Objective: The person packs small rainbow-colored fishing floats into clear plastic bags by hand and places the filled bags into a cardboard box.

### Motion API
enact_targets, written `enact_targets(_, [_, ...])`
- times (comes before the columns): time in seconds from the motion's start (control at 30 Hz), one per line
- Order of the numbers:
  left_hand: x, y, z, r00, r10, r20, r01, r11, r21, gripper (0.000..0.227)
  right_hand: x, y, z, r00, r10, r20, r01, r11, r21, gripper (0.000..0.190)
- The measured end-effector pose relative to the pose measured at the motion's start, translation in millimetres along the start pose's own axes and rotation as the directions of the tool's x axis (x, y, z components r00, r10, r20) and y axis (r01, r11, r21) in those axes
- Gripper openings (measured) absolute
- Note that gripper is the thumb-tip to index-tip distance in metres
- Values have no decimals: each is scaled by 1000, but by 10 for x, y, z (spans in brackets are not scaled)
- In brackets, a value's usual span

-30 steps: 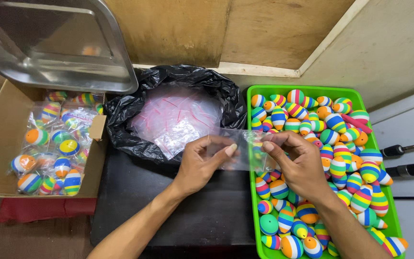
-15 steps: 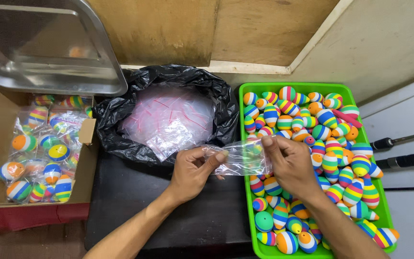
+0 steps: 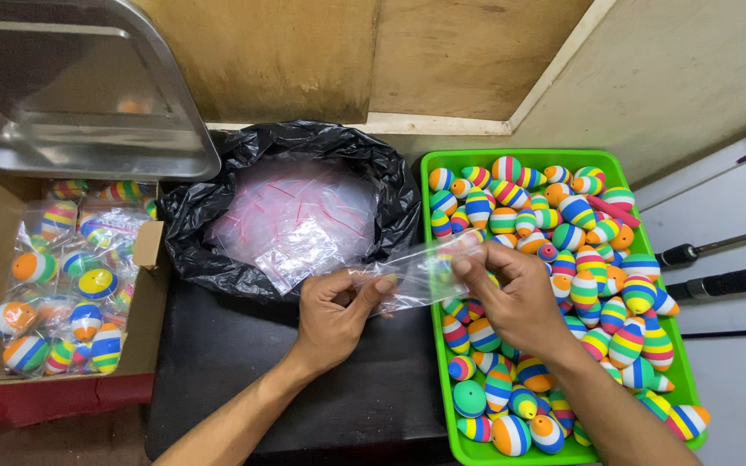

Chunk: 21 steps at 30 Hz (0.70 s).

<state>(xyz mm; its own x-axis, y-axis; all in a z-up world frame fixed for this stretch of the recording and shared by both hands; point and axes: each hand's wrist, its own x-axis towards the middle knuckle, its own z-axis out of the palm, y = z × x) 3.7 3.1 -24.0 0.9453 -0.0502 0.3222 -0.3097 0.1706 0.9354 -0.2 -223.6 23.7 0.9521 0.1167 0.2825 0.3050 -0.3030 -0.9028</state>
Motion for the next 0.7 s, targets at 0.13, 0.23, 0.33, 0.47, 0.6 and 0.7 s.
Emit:
enact_targets(0.13, [-26, -73, 3, 1000, -28, 0, 28, 998, -49, 19, -53, 217, -54, 999, 23, -22, -25, 993, -111, 43])
enact_targets(0.23, [-29, -94, -43, 999, -23, -26, 22, 999, -27, 23, 0, -119, 42, 995, 27, -100, -34, 997, -68, 57])
enact_targets(0.33, [11, 28, 9, 998, -25, -51, 25, 1000, -7, 20, -3, -70, 20, 995, -18, -98, 13, 999, -46, 61])
enact_targets(0.47, [23, -21, 23, 999, -16, -50, 16, 1000, -2, 17, -47, 116, -24, 998, -42, -46, 41, 999, -35, 39])
enact_targets(0.6, [6, -90, 7, 998, -43, -40, 42, 999, -24, 12, 27, -100, 50, 996, -77, -34, 73, 993, -90, 17])
enact_targets(0.7, [4, -116, -12, 996, -84, -41, 82, 995, -52, 29, 14, -23, 26, 993, -108, -50, 102, 987, -121, 9])
